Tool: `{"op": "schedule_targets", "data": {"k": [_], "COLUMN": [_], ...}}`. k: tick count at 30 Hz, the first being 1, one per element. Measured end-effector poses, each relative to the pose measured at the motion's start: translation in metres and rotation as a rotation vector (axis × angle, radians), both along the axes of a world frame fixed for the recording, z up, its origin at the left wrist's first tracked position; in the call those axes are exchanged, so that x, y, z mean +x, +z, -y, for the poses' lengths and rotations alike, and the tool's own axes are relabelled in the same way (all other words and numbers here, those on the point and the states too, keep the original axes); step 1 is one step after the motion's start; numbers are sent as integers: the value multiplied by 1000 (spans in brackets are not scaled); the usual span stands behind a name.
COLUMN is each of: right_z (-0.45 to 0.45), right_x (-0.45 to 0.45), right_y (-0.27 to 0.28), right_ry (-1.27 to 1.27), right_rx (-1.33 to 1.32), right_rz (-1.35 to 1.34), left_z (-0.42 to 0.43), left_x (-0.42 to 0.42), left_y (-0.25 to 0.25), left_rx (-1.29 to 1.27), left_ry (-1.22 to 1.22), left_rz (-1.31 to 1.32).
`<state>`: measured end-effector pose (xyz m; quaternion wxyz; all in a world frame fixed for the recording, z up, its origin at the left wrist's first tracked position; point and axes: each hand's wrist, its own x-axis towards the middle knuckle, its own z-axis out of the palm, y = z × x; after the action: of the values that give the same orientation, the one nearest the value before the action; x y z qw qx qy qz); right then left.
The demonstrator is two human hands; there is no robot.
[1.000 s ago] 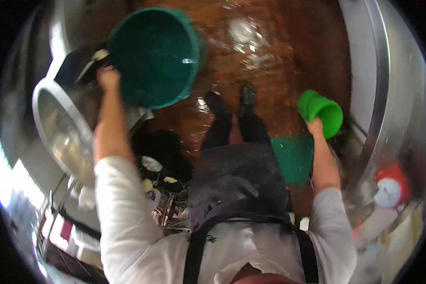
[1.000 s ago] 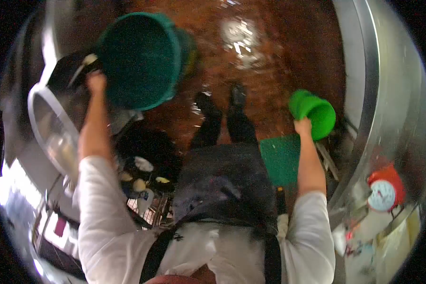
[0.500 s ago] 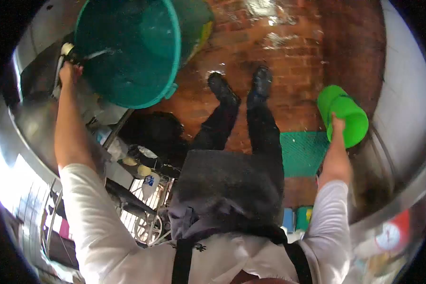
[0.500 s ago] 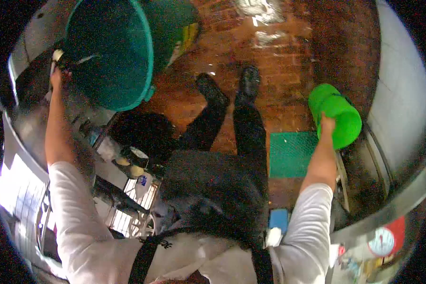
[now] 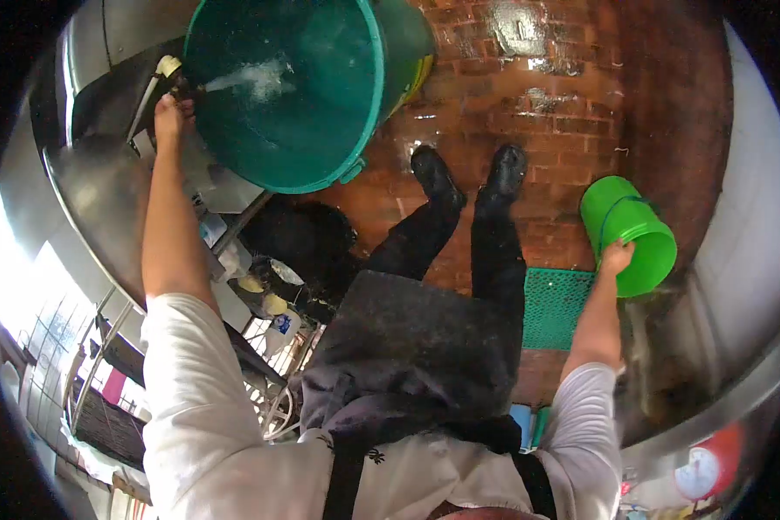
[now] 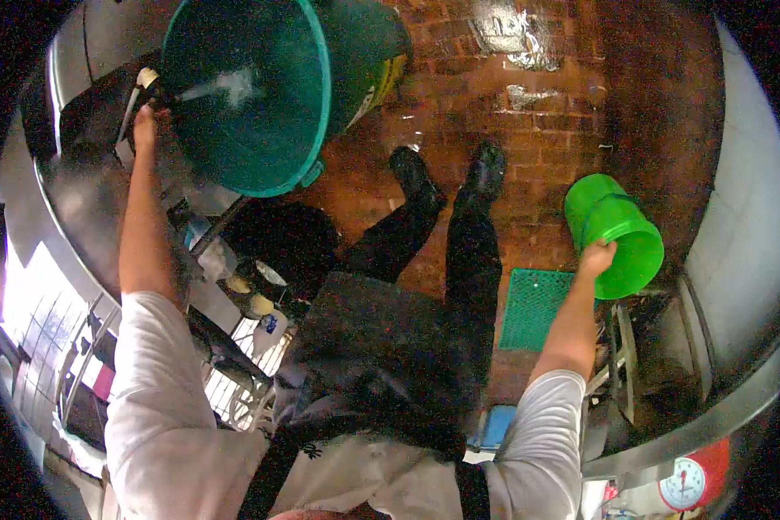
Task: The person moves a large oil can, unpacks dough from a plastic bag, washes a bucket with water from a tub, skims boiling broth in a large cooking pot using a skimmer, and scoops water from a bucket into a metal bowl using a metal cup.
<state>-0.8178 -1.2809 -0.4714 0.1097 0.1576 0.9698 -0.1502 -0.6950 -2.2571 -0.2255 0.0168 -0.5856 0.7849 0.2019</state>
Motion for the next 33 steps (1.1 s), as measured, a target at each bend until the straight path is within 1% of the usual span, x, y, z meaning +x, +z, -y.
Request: {"op": "schedule_targets", "data": {"k": [1,2,4,5,8,9,10,11,12,13,14,15,16,17,18,19,20,21,22,24,25,26,28,29,30,32,33], "right_z": [4,6,-4,-11,12,21,31,42,57,89,140,204,226,269,313,356,396,434,470,533,561,585,627,645,657,683,693], "right_x": [5,6,4,-4,-32,-45,-54,-64,-75,-83,-92,-103,-109,-121,-131,-133,-132,-129,-125,-116,-111,-104,-94,-91,-91,-93,-109], "right_y": [5,12,18,23,95,120,144,168,196,243,308,387,417,463,505,540,573,601,621,651,661,667,662,654,643,612,584], "right_ry": [-48,-91,-261,-342,-28,25,87,153,224,404,580,644,783,1054,1266,1399,1541,1680,1767,1946,2018,2089,2169,2204,2086,1829,1718], "right_rx": [-137,-271,-471,-572,-357,-449,-514,-578,-635,-479,-316,-215,-352,-304,-341,-336,-277,-217,-225,-165,-128,-92,-201,-259,-425,-733,-663], "right_rz": [-26,-53,-29,-19,54,188,210,226,245,235,219,285,163,59,45,45,42,41,65,30,38,54,-30,-69,-104,-153,-212], "left_z": [-2,-3,5,18,38,42,29,16,-21,-49,-80,-123,-154,-230,-270,-293,-322,-340,-351,-355,-357,-353,-334,-326,-319,-302,-299], "left_x": [6,9,17,10,-9,-8,-16,-25,-41,-47,-55,-72,-71,-92,-96,-99,-87,-77,-67,-61,-52,-44,-36,-34,-32,-29,-30], "left_y": [2,-1,-14,-19,-18,-24,-14,-3,25,35,50,88,87,162,212,262,291,304,315,346,337,327,323,310,304,292,280], "left_rx": [-149,-319,-660,-571,-308,-21,220,402,550,458,360,314,100,234,353,252,255,198,143,500,215,191,222,115,109,185,162], "left_ry": [-223,-369,-650,-474,-253,77,317,601,808,674,545,219,-342,-432,-607,-948,-967,-994,-1024,-777,-640,-533,-304,-234,-156,5,119], "left_rz": [204,280,433,518,541,178,-68,-290,-385,-411,-436,-338,-439,-706,-634,-619,-583,-591,-593,-315,-523,-606,-639,-713,-707,-800,-904]}}
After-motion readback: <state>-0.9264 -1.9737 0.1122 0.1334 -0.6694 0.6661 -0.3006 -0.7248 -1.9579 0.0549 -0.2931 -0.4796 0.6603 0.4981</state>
